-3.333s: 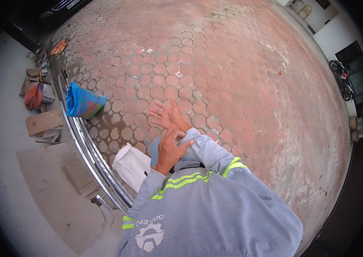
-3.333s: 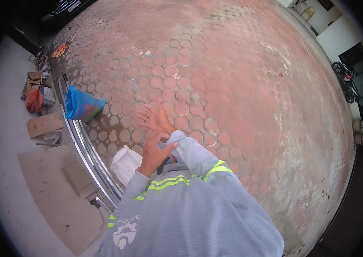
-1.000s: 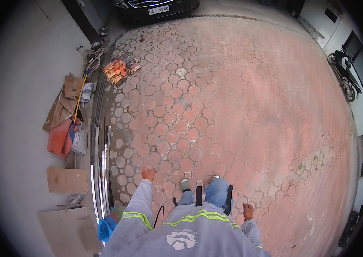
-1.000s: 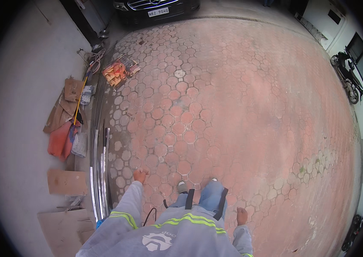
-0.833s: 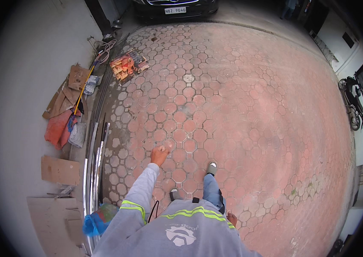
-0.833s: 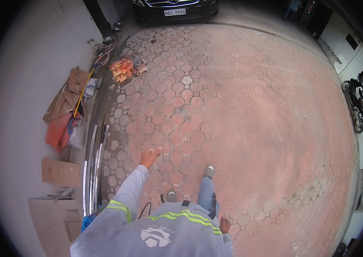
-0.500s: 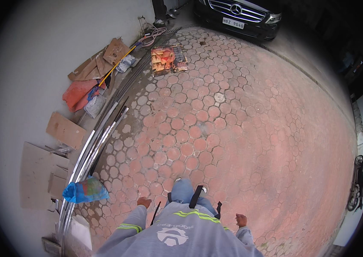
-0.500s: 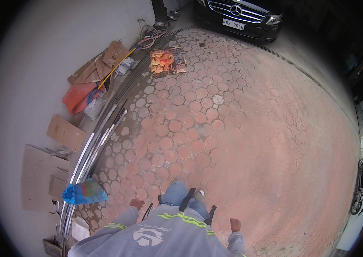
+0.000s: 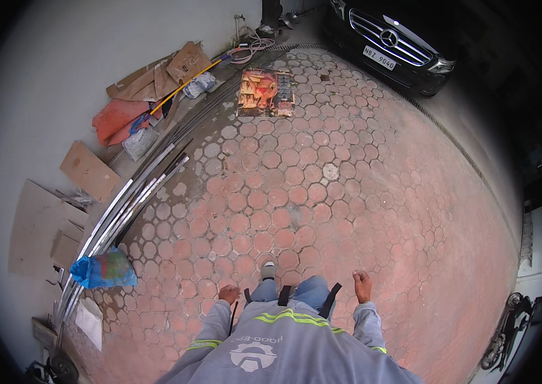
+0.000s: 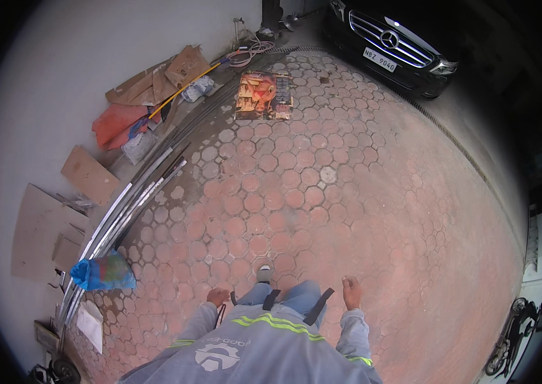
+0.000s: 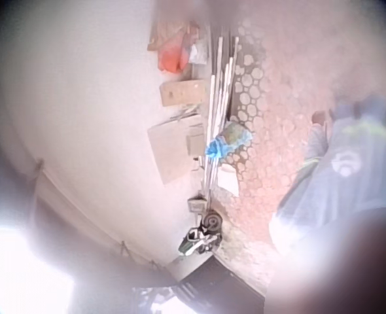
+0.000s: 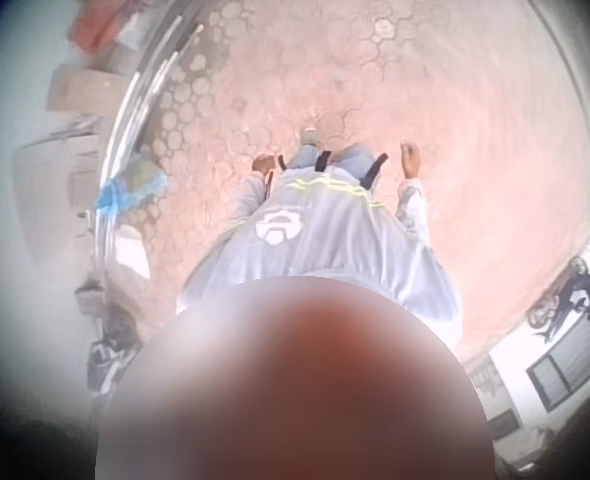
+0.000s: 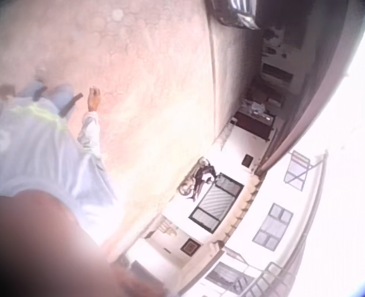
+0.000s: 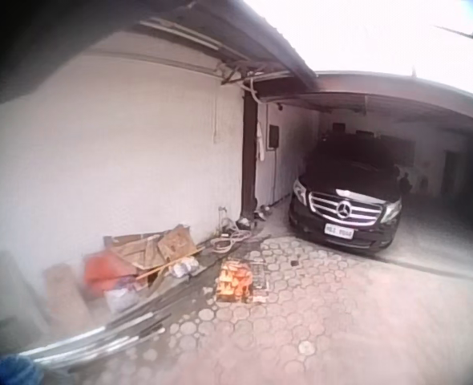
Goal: The person transfers items from a white sack into a blue bag, then picks up and places metal bars and wooden planks onto a pile. The person handles the materials one at a time and organizes them on the ground.
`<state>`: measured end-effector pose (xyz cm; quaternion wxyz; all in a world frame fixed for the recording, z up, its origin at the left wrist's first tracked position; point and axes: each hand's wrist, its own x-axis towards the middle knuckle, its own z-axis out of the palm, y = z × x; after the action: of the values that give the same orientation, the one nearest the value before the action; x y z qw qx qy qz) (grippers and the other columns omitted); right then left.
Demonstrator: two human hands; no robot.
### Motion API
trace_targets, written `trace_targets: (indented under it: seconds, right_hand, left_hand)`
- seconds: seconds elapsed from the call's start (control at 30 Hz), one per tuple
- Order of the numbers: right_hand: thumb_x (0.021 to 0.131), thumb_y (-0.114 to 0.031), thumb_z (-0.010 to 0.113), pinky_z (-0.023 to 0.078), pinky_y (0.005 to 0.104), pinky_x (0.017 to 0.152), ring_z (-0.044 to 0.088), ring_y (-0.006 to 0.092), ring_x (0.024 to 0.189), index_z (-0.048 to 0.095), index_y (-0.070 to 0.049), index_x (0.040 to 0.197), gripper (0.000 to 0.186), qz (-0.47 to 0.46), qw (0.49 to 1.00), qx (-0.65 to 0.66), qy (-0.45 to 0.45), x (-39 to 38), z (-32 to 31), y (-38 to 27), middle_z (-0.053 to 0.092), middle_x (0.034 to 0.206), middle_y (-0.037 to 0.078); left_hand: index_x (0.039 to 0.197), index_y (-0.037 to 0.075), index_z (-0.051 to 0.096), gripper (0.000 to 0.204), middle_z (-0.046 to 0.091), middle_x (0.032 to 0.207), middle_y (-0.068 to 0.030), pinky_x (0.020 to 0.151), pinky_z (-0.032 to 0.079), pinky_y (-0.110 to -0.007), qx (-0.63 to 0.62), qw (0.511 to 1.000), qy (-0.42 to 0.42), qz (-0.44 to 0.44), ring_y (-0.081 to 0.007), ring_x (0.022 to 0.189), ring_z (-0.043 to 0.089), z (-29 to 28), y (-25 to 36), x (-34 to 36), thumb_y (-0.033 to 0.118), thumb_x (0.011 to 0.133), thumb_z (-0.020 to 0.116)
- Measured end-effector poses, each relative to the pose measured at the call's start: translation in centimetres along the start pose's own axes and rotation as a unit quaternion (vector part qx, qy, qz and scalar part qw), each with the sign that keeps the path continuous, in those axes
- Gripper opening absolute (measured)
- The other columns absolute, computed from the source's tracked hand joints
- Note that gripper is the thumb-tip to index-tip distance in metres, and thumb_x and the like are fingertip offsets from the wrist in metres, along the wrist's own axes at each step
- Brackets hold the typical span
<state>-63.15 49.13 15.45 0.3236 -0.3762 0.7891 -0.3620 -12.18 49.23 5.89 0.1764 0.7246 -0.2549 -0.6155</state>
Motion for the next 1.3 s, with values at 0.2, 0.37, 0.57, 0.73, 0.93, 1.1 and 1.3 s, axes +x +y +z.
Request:
trace_targets:
  seconds: [0.2, 0.37, 0.57, 0.73, 0.93, 1.1, 1.3]
  right_hand:
    - [0.087, -0.023, 0.064, 0.048, 0.0295, 0.076, 0.062, 0.0172, 0.082, 0.067, 0.002, 0.099, 0.028, 0.118, 0.983, -0.021, -0.138, 3.3, 2.3, 4.5, 0.068, 0.085, 0.006]
    - [0.087, -0.025, 0.056, 0.052, 0.0376, 0.062, 0.064, 0.0215, 0.073, 0.069, -0.014, 0.098, 0.020, -0.109, 0.897, -0.279, -0.323, 12.4, -1.5, 18.8, 0.068, 0.084, 0.007]
    - [0.091, -0.026, 0.051, 0.051, 0.0416, 0.056, 0.061, 0.0214, 0.069, 0.061, -0.010, 0.106, 0.024, -0.028, 0.876, -0.279, -0.392, 28.3, -0.7, 23.0, 0.066, 0.087, 0.007]
    - [0.089, -0.026, 0.056, 0.046, 0.0296, 0.049, 0.061, 0.0157, 0.065, 0.064, -0.003, 0.091, 0.024, 0.088, 0.939, -0.125, -0.309, 27.8, 6.5, 1.9, 0.066, 0.075, 0.007]
    - [0.090, -0.029, 0.058, 0.047, 0.0285, 0.052, 0.059, 0.0131, 0.066, 0.062, -0.008, 0.094, 0.022, -0.049, 0.902, -0.129, -0.410, 18.2, 18.8, -10.3, 0.065, 0.078, 0.004]
    - [0.086, -0.023, 0.061, 0.049, 0.0299, 0.060, 0.061, 0.0146, 0.072, 0.063, -0.004, 0.099, 0.022, -0.147, 0.829, -0.141, -0.521, 5.9, 26.8, -11.4, 0.066, 0.081, 0.005]
    - [0.085, -0.019, 0.062, 0.050, 0.0287, 0.065, 0.062, 0.0159, 0.073, 0.063, 0.000, 0.102, 0.026, -0.338, 0.766, -0.162, -0.521, -4.0, 30.4, -12.1, 0.066, 0.081, 0.007]
  left_hand:
    - [0.094, 0.000, 0.062, 0.020, 0.069, 0.087, -0.0097, 0.068, 0.049, -0.028, 0.038, 0.966, 0.051, 0.249, -0.0160, 0.077, 0.067, 3.9, 12.5, -3.5, 0.019, 0.090, 0.057]
    - [0.096, 0.006, 0.062, 0.019, 0.070, 0.088, -0.0084, 0.062, 0.047, -0.028, -0.159, 0.950, 0.249, 0.101, -0.0180, 0.078, 0.067, 3.5, 3.2, -8.6, 0.023, 0.089, 0.058]
    - [0.098, 0.009, 0.061, 0.024, 0.069, 0.091, -0.0091, 0.063, 0.049, -0.036, -0.297, 0.898, 0.205, -0.252, -0.0218, 0.078, 0.067, 10.6, -15.5, -20.6, 0.030, 0.087, 0.059]
    - [0.098, 0.008, 0.062, 0.023, 0.070, 0.091, -0.0096, 0.062, 0.049, -0.036, -0.301, 0.889, 0.182, -0.293, -0.0218, 0.078, 0.067, 20.5, -22.3, -26.2, 0.028, 0.087, 0.058]
    - [0.097, 0.007, 0.062, 0.021, 0.070, 0.091, -0.0102, 0.062, 0.049, -0.037, -0.328, 0.891, 0.232, -0.210, -0.0219, 0.077, 0.067, 22.3, -23.9, -22.8, 0.025, 0.087, 0.057]
    - [0.097, 0.006, 0.062, 0.020, 0.070, 0.091, -0.0107, 0.061, 0.048, -0.038, -0.496, 0.797, 0.302, -0.165, -0.0220, 0.077, 0.068, 15.4, -25.9, -22.1, 0.023, 0.087, 0.057]
    - [0.100, 0.004, 0.062, 0.023, 0.070, 0.091, -0.0111, 0.060, 0.048, -0.037, -0.511, 0.770, 0.342, -0.171, -0.0217, 0.076, 0.068, 4.0, -29.8, -25.5, 0.022, 0.087, 0.056]
